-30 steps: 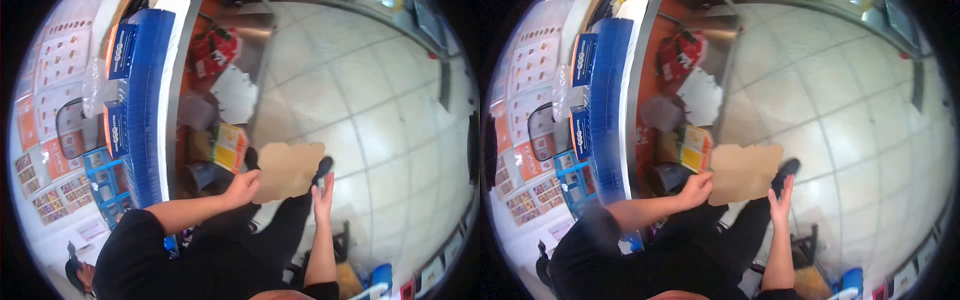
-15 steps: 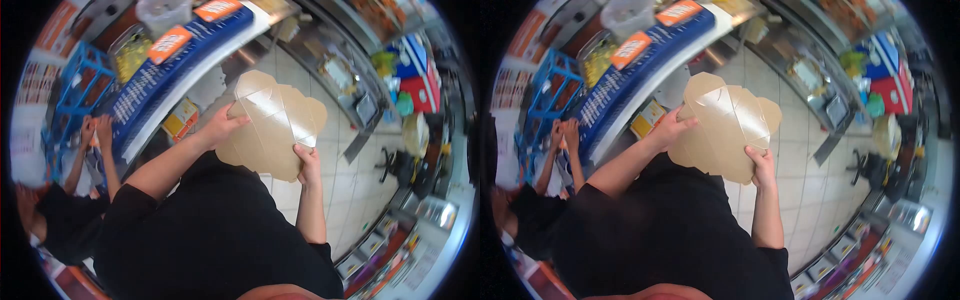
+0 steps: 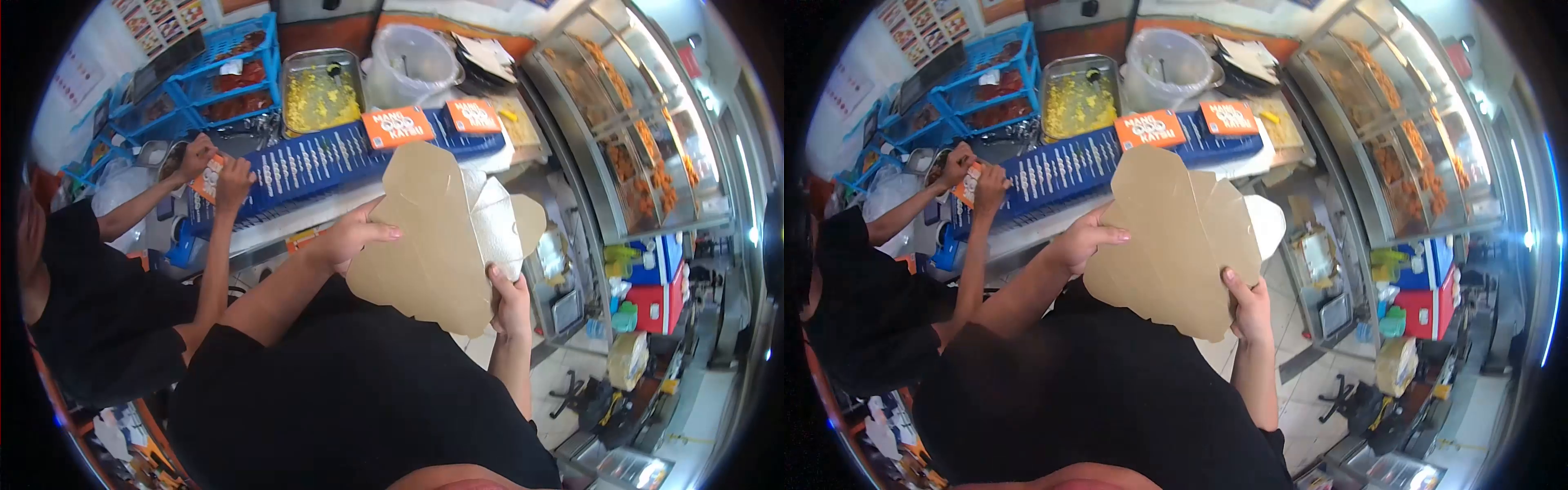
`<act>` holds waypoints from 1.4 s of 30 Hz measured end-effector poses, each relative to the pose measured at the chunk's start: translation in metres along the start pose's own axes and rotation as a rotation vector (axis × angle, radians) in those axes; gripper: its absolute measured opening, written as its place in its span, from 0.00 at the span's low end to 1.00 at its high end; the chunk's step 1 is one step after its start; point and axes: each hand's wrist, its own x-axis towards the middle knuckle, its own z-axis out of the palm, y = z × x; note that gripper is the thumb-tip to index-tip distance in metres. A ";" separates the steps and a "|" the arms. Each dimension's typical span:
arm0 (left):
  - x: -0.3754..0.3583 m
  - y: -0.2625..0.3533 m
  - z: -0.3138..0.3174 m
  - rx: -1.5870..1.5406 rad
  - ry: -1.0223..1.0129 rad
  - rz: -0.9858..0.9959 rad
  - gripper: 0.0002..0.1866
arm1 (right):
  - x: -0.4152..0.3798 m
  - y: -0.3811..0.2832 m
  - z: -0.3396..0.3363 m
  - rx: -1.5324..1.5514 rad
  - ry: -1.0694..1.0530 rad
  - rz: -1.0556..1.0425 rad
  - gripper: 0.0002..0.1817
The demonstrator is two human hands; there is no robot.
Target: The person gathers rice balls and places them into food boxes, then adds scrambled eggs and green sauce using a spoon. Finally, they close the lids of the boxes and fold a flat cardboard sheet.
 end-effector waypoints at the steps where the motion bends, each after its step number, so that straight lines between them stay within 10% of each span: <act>1: 0.002 0.009 -0.010 0.002 0.012 0.035 0.31 | 0.010 -0.002 0.010 -0.027 -0.006 0.000 0.23; 10: -0.012 0.067 -0.046 0.226 0.151 0.094 0.27 | 0.097 0.008 0.108 -0.076 -0.112 -0.212 0.19; 13: -0.016 0.055 -0.030 0.639 0.259 0.465 0.25 | 0.103 0.013 0.137 -0.303 -0.196 -0.544 0.21; 17: -0.025 0.056 -0.013 1.104 0.332 1.001 0.30 | 0.113 0.027 0.116 -0.510 -0.228 -0.196 0.20; 18: -0.018 0.054 -0.013 1.233 0.332 1.088 0.33 | 0.119 0.035 0.127 -0.469 -0.527 -0.229 0.27; 19: 0.002 0.042 -0.009 1.205 0.164 1.090 0.33 | 0.128 0.019 0.147 -0.542 -0.721 -0.698 0.33; 20: 0.020 0.017 -0.007 0.367 -0.243 1.242 0.30 | 0.139 0.002 0.168 -0.529 -0.835 -1.192 0.40; 21: 0.024 0.009 -0.007 0.037 -0.369 1.172 0.31 | 0.144 -0.003 0.174 -0.491 -0.838 -1.274 0.43; 25: 0.038 0.014 0.007 0.483 -0.131 0.979 0.32 | 0.145 -0.048 0.150 -0.387 -0.819 -1.357 0.40; 34: 0.161 -0.041 0.058 0.299 -0.222 0.661 0.35 | 0.187 -0.116 0.022 -0.319 -0.786 -1.439 0.43; 42: 0.265 -0.072 0.098 -0.286 -0.266 0.299 0.38 | 0.221 -0.118 -0.063 -0.304 -0.590 -1.031 0.43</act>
